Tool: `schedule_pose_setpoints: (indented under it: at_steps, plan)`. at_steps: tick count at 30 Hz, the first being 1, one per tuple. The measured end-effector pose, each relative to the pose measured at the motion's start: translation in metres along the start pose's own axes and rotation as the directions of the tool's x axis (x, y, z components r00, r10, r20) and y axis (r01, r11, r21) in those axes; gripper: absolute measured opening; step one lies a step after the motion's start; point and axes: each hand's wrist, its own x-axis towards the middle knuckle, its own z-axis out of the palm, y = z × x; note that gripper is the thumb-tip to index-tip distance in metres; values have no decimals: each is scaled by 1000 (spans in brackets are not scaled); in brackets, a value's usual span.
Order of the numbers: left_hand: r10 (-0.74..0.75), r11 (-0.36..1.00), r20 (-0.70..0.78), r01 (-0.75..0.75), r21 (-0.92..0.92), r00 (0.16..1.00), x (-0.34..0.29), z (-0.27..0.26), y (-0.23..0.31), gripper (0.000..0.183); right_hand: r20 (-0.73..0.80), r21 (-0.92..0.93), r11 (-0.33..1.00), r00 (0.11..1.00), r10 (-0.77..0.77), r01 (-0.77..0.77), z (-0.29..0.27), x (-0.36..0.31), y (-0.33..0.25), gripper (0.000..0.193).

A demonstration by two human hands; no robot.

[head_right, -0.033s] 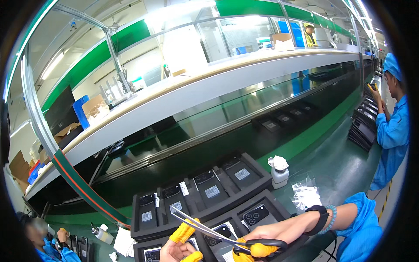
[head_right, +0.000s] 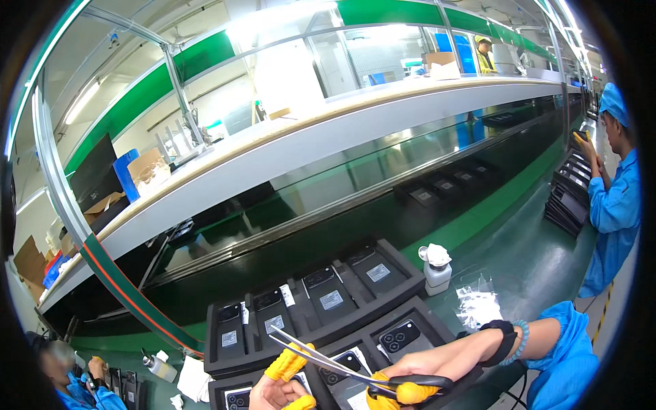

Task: The recorder is assembling small electronic components on a production line.

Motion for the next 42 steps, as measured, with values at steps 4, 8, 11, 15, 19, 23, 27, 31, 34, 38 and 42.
schedule_pose_setpoints:
  at_steps: [4,8,11,15,19,23,27,31,34,38,42]
  plan:
    - [-7,999,93,11,-41,996,0,-7,4,66,70,-56,997,996,59,-56,-8,-10,0,65]
    - [-158,987,227,160,8,961,0,-17,-2,71,98,-178,980,992,-75,92,-13,-16,8,32]
    - [-161,983,279,130,127,947,0,-16,-2,73,104,-400,915,989,100,-51,-15,-19,5,40]
    - [66,897,340,-205,392,938,2,-3,15,49,124,-520,845,968,218,-124,-13,-19,6,38]
    - [77,820,375,-273,504,924,4,-5,15,38,164,-537,825,938,307,-176,-14,-19,3,34]
    - [114,795,408,-330,510,906,3,-4,14,36,224,-451,869,916,333,-206,-14,-17,2,32]
    - [164,788,422,-376,488,892,3,-1,15,34,237,-487,849,904,356,-207,-14,-14,0,31]
    - [244,749,445,-459,478,862,4,-3,11,33,237,-484,847,899,369,-220,-14,-13,3,31]
    - [215,728,428,-436,529,878,2,1,17,33,241,-479,853,903,355,-207,-14,-13,5,30]
    - [297,685,455,-519,511,840,7,-2,11,33,244,-465,847,883,402,-257,-13,-10,0,29]
    - [241,708,459,-478,519,855,4,1,15,33,254,-472,831,857,449,-295,-13,-7,1,31]
